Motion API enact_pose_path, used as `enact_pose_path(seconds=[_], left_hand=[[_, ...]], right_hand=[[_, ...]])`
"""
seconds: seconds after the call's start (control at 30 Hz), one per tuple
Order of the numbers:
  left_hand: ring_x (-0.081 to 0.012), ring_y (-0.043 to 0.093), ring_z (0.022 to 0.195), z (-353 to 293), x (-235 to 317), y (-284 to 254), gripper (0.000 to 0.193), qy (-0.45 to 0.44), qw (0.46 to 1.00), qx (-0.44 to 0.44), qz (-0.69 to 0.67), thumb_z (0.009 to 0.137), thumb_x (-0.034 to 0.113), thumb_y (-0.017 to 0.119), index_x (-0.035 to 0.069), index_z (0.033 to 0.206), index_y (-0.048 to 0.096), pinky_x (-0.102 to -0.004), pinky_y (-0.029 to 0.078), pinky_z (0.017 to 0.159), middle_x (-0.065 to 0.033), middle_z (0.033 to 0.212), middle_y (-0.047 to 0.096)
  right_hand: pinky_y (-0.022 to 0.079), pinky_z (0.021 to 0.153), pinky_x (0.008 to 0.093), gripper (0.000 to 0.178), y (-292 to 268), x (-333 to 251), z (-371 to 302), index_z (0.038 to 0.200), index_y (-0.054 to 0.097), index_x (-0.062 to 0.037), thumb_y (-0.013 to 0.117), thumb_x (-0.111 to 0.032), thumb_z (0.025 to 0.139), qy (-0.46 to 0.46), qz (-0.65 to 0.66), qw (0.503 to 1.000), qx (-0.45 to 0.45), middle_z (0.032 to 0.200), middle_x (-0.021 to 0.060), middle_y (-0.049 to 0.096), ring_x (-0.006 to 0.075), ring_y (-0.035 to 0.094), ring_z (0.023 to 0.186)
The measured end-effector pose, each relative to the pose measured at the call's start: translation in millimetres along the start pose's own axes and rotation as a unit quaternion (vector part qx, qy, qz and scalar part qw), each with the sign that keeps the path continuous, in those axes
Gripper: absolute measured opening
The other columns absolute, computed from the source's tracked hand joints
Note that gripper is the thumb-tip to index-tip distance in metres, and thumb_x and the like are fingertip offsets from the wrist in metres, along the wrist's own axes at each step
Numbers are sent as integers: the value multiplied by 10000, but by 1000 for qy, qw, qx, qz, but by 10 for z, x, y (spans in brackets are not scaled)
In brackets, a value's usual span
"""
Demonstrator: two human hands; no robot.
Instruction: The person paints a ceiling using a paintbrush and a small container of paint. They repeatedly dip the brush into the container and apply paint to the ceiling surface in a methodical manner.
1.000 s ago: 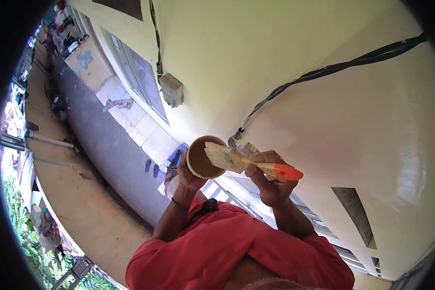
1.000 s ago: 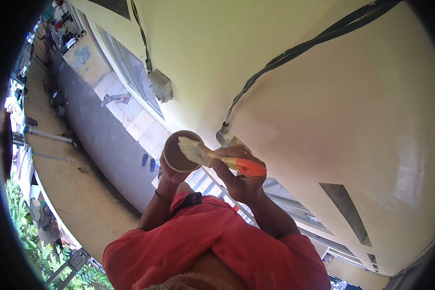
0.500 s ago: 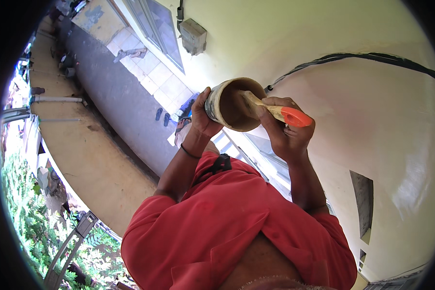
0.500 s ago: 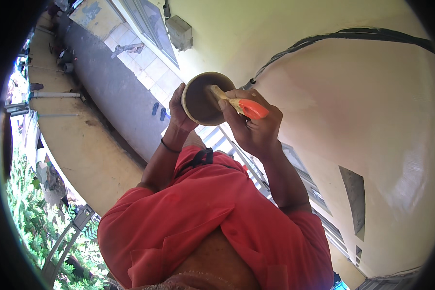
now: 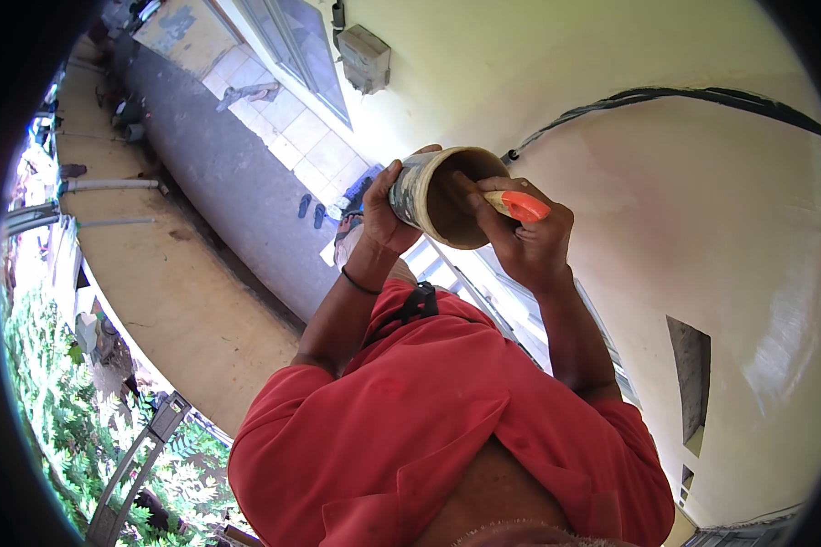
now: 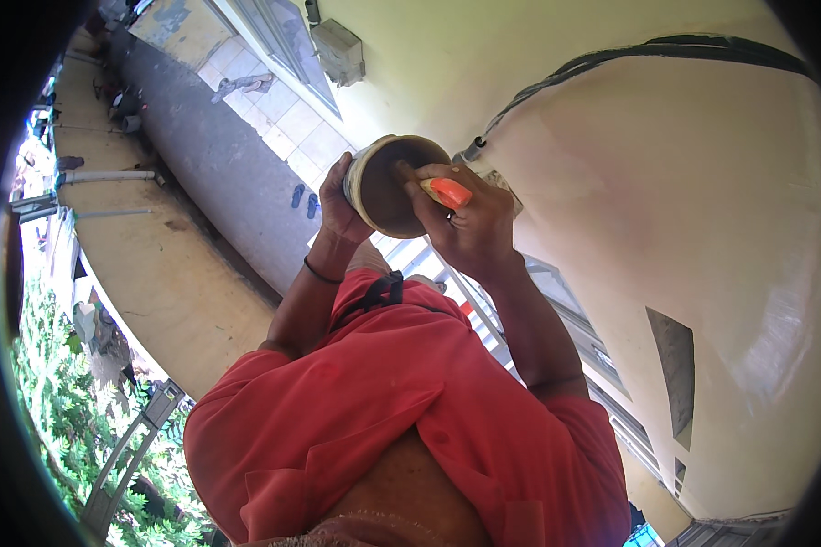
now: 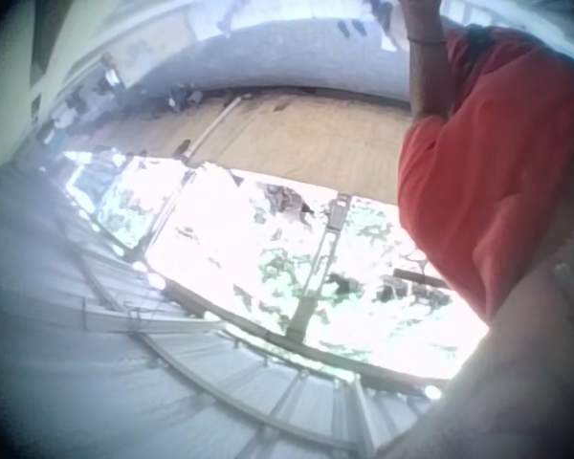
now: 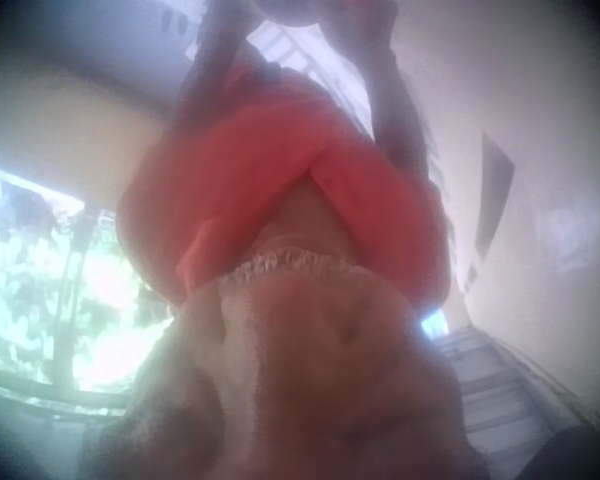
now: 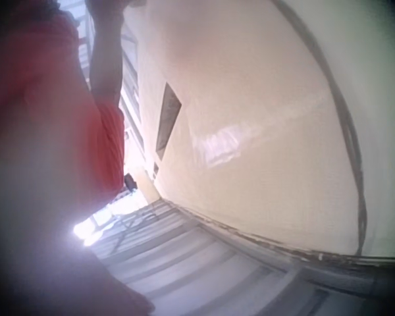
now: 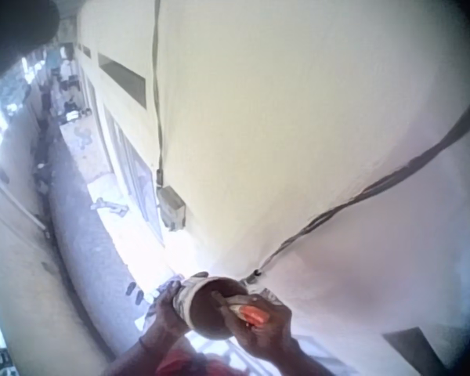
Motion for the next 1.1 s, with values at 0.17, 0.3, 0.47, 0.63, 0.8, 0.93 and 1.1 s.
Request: enact_pose_path(seconds=[0.17, 0.3, 0.47, 0.63, 0.8, 0.93, 1.1], left_hand=[[-367, 651, 1363, -3, -17, 10, 686, 5, 1000, 7, 5, 1076, 419, 608, -70, 1544, 493, -512, 506, 1203, -247, 1488, 639], [-399, 662, 1340, -1, -22, -108, 673, 5, 999, 36, -24, 1109, 511, 519, -37, 1491, 601, -577, 497, 1192, -240, 1443, 687], [-405, 664, 1332, 2, 0, -200, 676, 12, 998, 60, -15, 1116, 520, 496, -34, 1487, 604, -586, 499, 1188, -237, 1445, 684], [-393, 675, 1326, -5, -42, -103, 709, 10, 996, 89, 27, 1110, 561, 457, -20, 1485, 615, -567, 522, 1173, -224, 1443, 692], [-397, 645, 1356, 132, -82, -346, 690, 16, 994, 103, 44, 1114, 554, 435, 4, 1489, 615, -572, 491, 1195, -219, 1457, 678], [-389, 661, 1346, 140, -107, -229, 622, 4, 996, 93, 3, 1089, 487, 550, -11, 1451, 641, -592, 497, 1190, -203, 1428, 704], [-380, 660, 1350, 114, -65, -162, 626, 10, 997, 80, 15, 1093, 501, 526, 2, 1450, 651, -590, 495, 1186, -196, 1433, 705]], right_hand=[[559, 635, 268, 136, -167, 21, -75, 1095, 788, 22, 816, -35, 975, 44, 100, 993, 54, 905, 75, 793, 109, 713, 696], [602, 648, 276, 132, -416, 39, -185, 1079, 763, 62, 811, -4, 975, 95, 190, 966, 150, 922, 113, 794, 125, 740, 721], [590, 681, 273, 134, -466, -56, -248, 1081, 759, 59, 807, -9, 976, 64, 175, 965, 186, 945, 134, 787, 133, 729, 736], [588, 787, 356, 175, -385, -63, -255, 1077, 765, 13, 837, -3, 918, 12, 46, 995, 92, 979, 134, 791, 216, 751, 843], [587, 784, 308, 132, -404, 87, -189, 1091, 754, 14, 809, -18, 975, 73, 104, 988, 90, 974, 92, 779, 143, 735, 870], [598, 773, 282, 107, -533, 35, -152, 1083, 758, -3, 797, -25, 986, 105, 107, 982, 111, 961, 81, 791, 118, 745, 842], [645, 733, 314, 191, -487, 277, -227, 1108, 708, 31, 816, -40, 967, 214, 279, 928, 121, 1123, 164, 779, 179, 782, 843]])
Point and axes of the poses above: each hand's wrist, its own z-axis towards the middle knuckle, its own y-axis out of the palm, x = y × z, the point moved 7 cm from there along z, towards the middle knuckle
